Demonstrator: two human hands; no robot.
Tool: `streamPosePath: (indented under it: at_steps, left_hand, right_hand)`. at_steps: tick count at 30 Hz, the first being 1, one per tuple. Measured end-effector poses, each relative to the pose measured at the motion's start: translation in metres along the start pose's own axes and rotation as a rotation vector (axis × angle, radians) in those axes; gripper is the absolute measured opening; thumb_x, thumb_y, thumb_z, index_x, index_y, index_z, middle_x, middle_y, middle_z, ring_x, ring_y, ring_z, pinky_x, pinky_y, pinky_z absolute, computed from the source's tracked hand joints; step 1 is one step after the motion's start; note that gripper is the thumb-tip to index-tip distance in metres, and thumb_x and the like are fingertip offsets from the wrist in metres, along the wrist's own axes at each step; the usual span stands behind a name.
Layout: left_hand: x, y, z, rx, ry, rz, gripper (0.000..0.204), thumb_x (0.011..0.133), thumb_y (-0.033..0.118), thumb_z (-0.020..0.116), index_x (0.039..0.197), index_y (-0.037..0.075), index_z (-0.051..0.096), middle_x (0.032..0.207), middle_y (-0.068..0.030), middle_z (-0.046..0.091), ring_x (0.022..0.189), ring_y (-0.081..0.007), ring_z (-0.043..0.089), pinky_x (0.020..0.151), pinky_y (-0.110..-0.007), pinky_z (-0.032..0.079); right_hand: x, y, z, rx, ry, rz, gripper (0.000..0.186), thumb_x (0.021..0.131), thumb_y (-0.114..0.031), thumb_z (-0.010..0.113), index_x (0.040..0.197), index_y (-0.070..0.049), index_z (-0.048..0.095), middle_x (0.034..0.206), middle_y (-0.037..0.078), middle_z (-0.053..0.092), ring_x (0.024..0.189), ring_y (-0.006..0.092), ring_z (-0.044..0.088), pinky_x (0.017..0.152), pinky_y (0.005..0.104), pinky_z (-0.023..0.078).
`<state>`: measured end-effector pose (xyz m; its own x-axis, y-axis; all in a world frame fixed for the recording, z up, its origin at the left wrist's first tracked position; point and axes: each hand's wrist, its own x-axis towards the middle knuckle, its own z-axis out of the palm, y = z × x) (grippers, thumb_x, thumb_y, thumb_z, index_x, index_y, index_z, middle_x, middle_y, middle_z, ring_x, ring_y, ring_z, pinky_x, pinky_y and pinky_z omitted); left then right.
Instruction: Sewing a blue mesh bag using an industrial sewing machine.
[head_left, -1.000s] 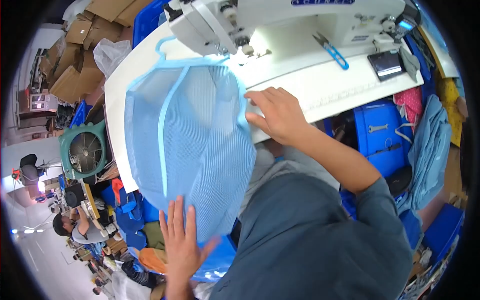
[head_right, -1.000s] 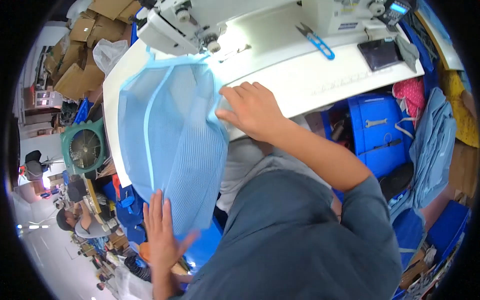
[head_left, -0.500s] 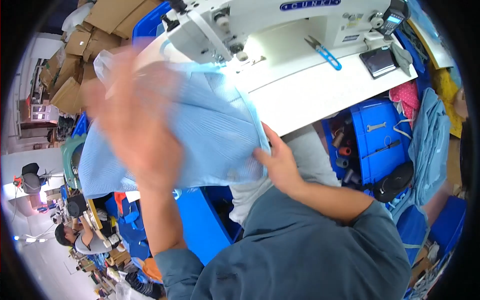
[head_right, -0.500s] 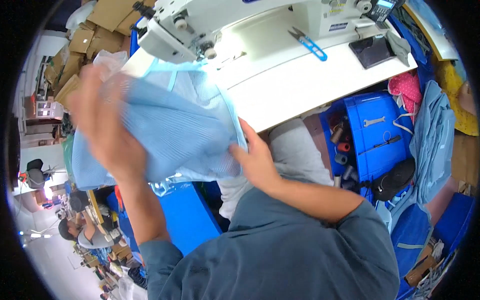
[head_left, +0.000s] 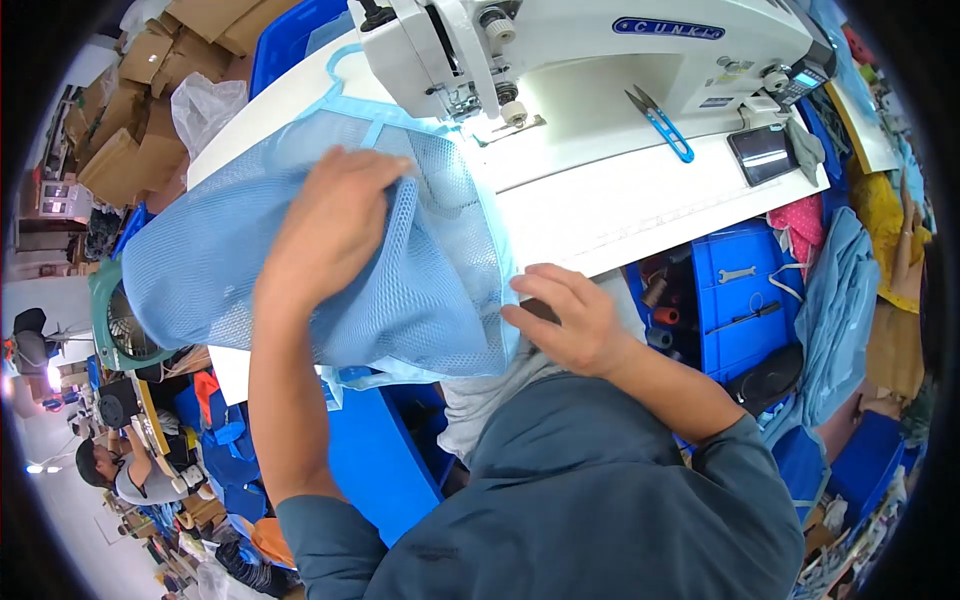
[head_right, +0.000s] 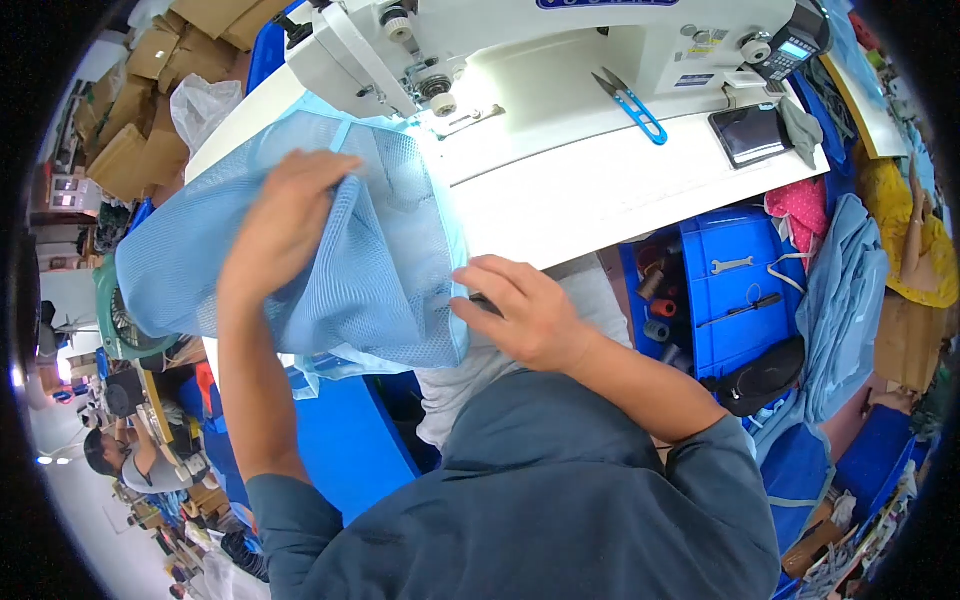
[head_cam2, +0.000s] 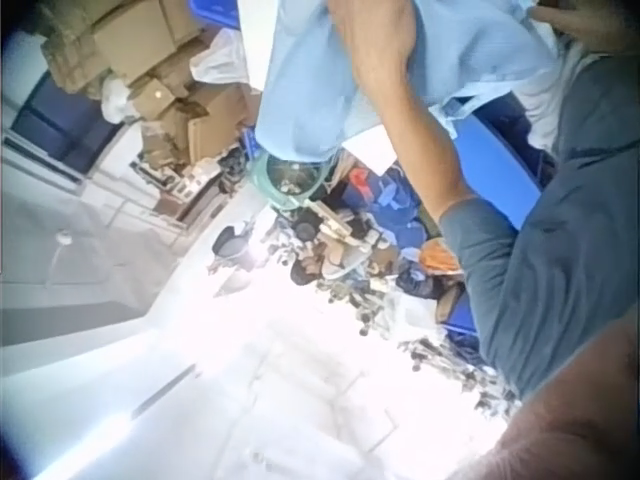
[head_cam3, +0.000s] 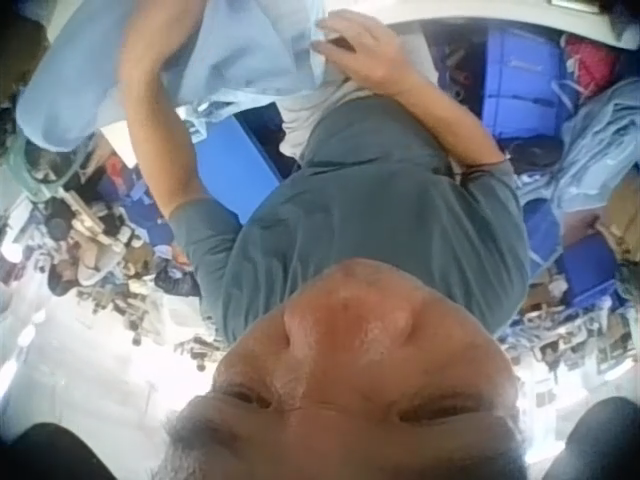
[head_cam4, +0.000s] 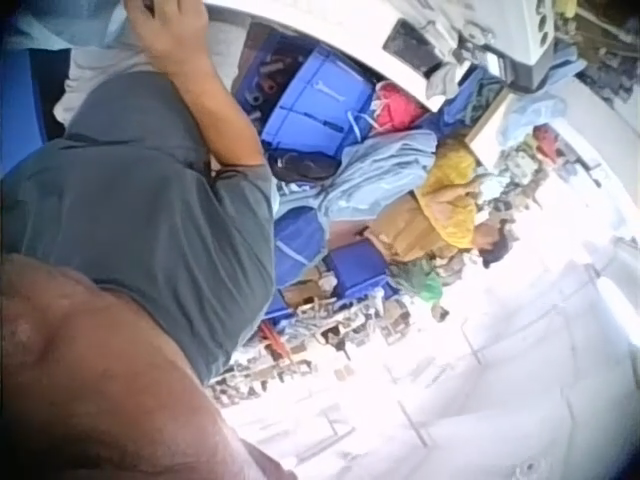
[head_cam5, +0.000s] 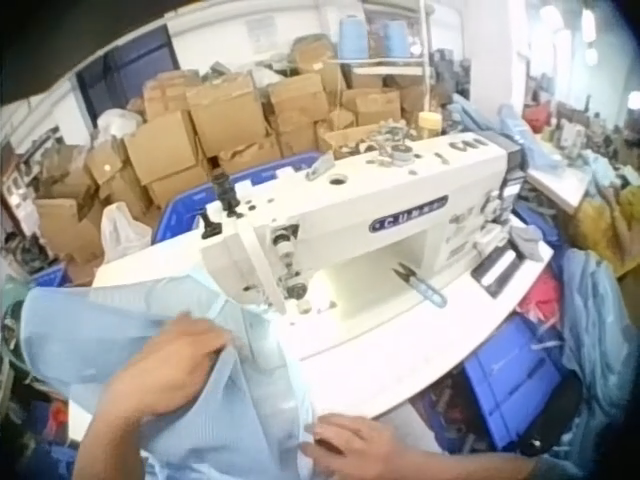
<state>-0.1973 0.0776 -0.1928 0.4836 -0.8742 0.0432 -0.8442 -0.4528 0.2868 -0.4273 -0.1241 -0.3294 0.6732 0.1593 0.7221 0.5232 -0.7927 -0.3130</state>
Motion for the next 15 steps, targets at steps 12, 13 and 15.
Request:
streamPosePath:
  at_steps: [12, 13, 15]
  left_hand:
    - [-0.025, 0.057, 0.104, 0.224, 0.105, 0.048, 0.042, 0.101, 0.031, 0.07, 0.135, 0.005, 0.07, 0.145, -0.0145, 0.065, 0.137, -0.0348, 0.058, 0.125, -0.058, 0.035]
    - [-0.026, 0.064, 0.106, 0.212, 0.108, 0.107, 0.044, 0.102, 0.032, 0.07, 0.137, 0.005, 0.069, 0.145, -0.0142, 0.065, 0.135, -0.0343, 0.059, 0.124, -0.058, 0.036]
    - [-0.023, 0.065, 0.102, 0.219, 0.083, 0.087, 0.044, 0.102, 0.032, 0.07, 0.138, 0.006, 0.068, 0.146, -0.014, 0.064, 0.134, -0.0338, 0.059, 0.123, -0.058, 0.036]
  right_hand:
    - [-0.022, -0.009, 0.003, -0.004, -0.08, 0.024, 0.029, 0.082, -0.011, 0.079, 0.109, -0.002, 0.078, 0.122, 0.011, 0.076, 0.117, 0.0282, 0.073, 0.091, 0.0412, 0.058]
    - [-0.022, -0.01, 0.002, -0.021, -0.083, 0.033, 0.029, 0.081, -0.011, 0.079, 0.109, -0.002, 0.078, 0.123, 0.01, 0.076, 0.117, 0.0276, 0.073, 0.092, 0.0413, 0.058]
    - [-0.021, -0.011, 0.001, -0.033, -0.088, 0.027, 0.03, 0.081, -0.011, 0.079, 0.11, -0.002, 0.078, 0.123, 0.01, 0.076, 0.117, 0.027, 0.073, 0.092, 0.0413, 0.057]
